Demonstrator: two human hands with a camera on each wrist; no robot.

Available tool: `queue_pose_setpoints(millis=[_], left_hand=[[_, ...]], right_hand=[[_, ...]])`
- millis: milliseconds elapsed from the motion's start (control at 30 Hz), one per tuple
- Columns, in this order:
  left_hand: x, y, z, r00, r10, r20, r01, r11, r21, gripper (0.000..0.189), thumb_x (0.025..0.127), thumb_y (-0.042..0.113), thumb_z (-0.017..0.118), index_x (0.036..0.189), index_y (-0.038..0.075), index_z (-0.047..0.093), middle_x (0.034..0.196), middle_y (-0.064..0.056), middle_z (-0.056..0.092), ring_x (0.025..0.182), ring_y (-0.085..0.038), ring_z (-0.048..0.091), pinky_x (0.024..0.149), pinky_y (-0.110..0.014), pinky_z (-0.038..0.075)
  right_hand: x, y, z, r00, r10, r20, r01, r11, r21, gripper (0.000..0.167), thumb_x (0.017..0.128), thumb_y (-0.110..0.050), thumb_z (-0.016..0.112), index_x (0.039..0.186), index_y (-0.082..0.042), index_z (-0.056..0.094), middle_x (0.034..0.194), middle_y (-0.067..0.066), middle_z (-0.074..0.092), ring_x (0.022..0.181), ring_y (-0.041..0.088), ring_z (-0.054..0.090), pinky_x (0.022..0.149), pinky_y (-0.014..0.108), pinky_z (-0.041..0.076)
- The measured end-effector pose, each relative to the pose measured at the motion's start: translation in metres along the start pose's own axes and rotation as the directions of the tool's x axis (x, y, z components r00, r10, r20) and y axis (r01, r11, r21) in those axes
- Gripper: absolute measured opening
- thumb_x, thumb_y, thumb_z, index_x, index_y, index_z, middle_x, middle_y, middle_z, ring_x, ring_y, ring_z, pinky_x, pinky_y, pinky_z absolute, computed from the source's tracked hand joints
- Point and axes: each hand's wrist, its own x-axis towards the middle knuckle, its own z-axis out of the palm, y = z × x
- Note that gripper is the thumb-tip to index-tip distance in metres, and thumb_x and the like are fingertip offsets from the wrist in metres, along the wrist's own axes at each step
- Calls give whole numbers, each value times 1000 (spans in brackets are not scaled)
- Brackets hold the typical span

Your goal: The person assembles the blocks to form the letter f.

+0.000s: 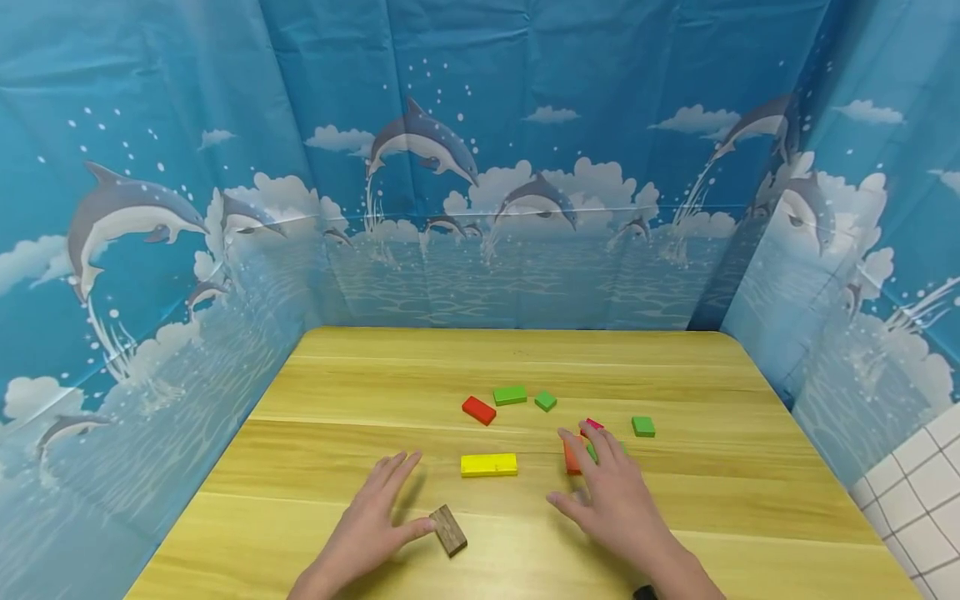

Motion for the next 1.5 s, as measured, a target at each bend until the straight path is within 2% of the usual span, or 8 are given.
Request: queue_pose_setpoints(millis=[133, 333, 500, 600, 867, 1033, 1300, 1500], left_hand=[[0, 2, 4, 1000, 12, 1, -12, 1000, -24, 94, 81, 66, 72, 158, 25, 35, 156, -15, 38, 143, -43, 32, 103, -71, 35], [0, 6, 12, 999, 25, 22, -25, 999, -30, 95, 78, 66, 73, 156, 22, 39, 153, -14, 42, 139, -36, 39, 105, -64, 38], [2, 10, 18, 997, 72, 20, -72, 997, 4, 95, 78, 68, 72, 153, 19, 43, 150, -18, 45, 134, -39, 44, 101, -66, 40], [3, 12, 21, 997, 80, 24, -80, 996, 34, 94, 78, 71, 71, 151, 18, 45, 149, -17, 46, 134, -38, 45, 102, -65, 40], [3, 14, 22, 997, 26, 76, -30, 998, 57, 97, 77, 74, 69, 145, 9, 49, 150, -21, 42, 139, -43, 38, 107, -65, 35], [3, 13, 19, 996, 2, 92, -6, 999, 49, 94, 73, 73, 73, 134, 3, 56, 149, -23, 42, 138, -43, 38, 107, -62, 37], [0, 15, 18, 989, 6, 145, -14, 999, 53, 76, 71, 74, 75, 110, 11, 61, 148, -20, 41, 138, -37, 36, 106, -55, 41], [2, 15, 18, 986, 60, 157, -68, 996, 49, 61, 73, 67, 79, 103, 16, 61, 144, -15, 46, 138, -35, 37, 108, -57, 37]], right_hand=[[6, -11, 8, 999, -28, 21, 27, 999, 37, 91, 80, -55, 81, 155, -23, 41, 155, 12, 36, 139, 39, 35, 102, 66, 37], [12, -28, 19, 996, -65, 60, 58, 991, 120, 89, 80, -56, 81, 155, -31, 40, 156, 6, 37, 138, 27, 38, 100, 55, 46], [17, -42, 26, 988, -85, 125, 61, 981, 187, 89, 80, -56, 81, 155, -40, 35, 158, 3, 36, 139, 22, 38, 100, 50, 46], [20, -48, 31, 982, -110, 154, 79, 977, 197, 88, 80, -56, 80, 155, -43, 35, 158, 2, 36, 140, 21, 37, 100, 48, 47], [27, -62, 41, 961, -202, 188, 159, 962, 222, 82, 81, -51, 82, 151, -30, 47, 151, 5, 44, 137, 27, 40, 101, 55, 45], [32, -72, 45, 937, -266, 229, 218, 952, 215, 78, 80, -53, 82, 148, -32, 50, 140, -4, 48, 127, 21, 44, 96, 51, 48], [35, -82, 50, 905, -340, 255, 289, 932, 217, 75, 79, -57, 80, 145, -32, 54, 126, -11, 50, 110, 12, 44, 89, 40, 46], [36, -86, 55, 886, -379, 267, 316, 915, 250, 70, 78, -58, 80, 139, -33, 59, 118, -13, 52, 100, 8, 44, 83, 35, 43]])
